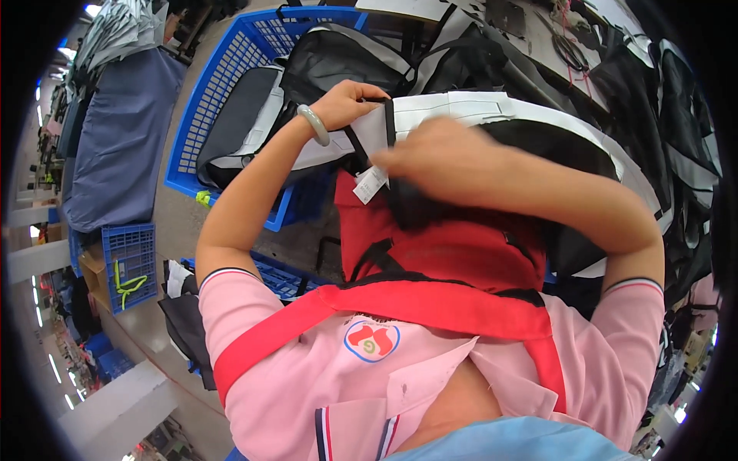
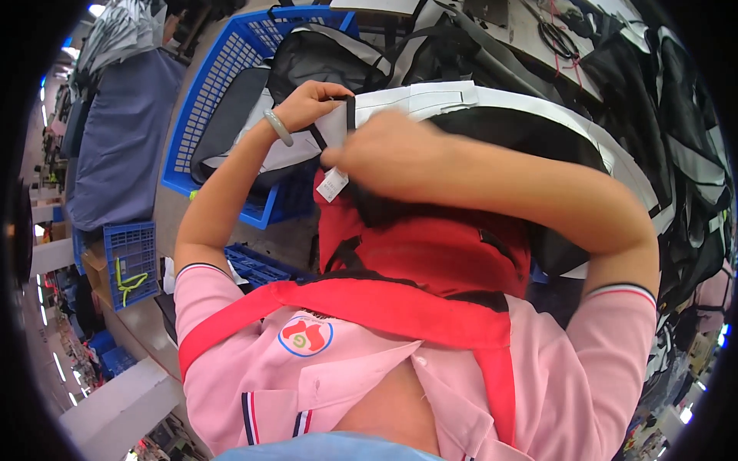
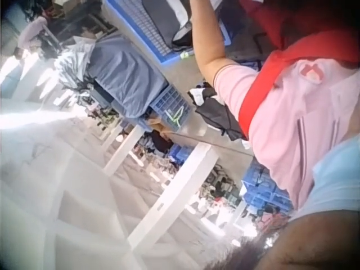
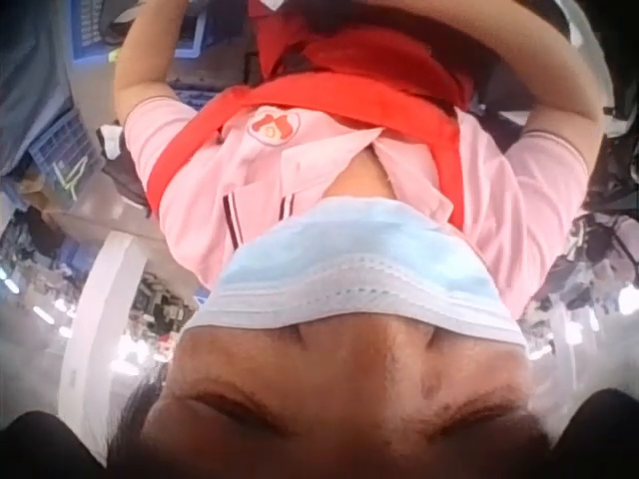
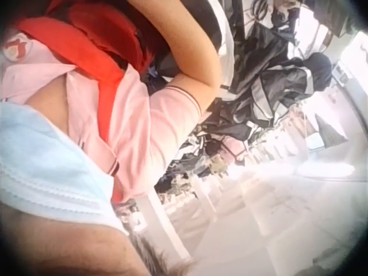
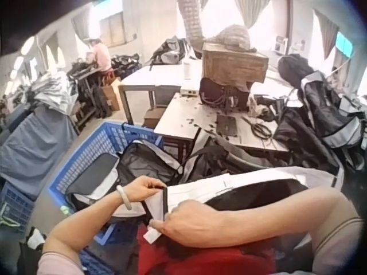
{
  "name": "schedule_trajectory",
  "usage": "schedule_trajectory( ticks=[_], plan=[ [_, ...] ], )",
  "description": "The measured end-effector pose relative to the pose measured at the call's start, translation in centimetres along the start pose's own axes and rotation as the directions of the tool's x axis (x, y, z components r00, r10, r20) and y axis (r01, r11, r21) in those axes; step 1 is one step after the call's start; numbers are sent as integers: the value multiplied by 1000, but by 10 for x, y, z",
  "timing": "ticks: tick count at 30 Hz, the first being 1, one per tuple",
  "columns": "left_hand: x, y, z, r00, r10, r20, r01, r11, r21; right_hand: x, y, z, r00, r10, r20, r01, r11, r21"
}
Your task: Assembling and sewing various panels and straps to manufacture outdoor bags at an industrial sewing machine.
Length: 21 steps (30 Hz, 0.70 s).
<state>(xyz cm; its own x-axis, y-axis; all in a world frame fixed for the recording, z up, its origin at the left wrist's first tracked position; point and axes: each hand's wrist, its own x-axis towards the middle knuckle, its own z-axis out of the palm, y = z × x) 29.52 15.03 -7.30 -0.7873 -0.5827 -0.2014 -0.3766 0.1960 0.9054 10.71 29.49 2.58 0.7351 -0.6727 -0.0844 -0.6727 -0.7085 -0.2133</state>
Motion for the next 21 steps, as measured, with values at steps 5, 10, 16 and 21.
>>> schedule_trajectory(
  ticks=[5, 10, 16, 21],
  plan=[
    [-1, -30, 7, 995, -10, -101, 5, 999, -53, 32, -3, 43, 998, -32, 62, 33, 999, -28],
    [-29, 4, 21, 898, 437, -52, -345, 772, 534, -25, 26, -32, 966, 38, 257, -103, 964, 246],
    [-87, 176, 48, 828, 547, 122, -556, 775, 300, -152, 10, -144, 996, -57, 75, 8, 847, 531],
    [-82, 242, 75, 676, 727, 122, -734, 679, 21, -200, 41, -197, 750, -643, -157, 651, 672, 353]
  ],
)
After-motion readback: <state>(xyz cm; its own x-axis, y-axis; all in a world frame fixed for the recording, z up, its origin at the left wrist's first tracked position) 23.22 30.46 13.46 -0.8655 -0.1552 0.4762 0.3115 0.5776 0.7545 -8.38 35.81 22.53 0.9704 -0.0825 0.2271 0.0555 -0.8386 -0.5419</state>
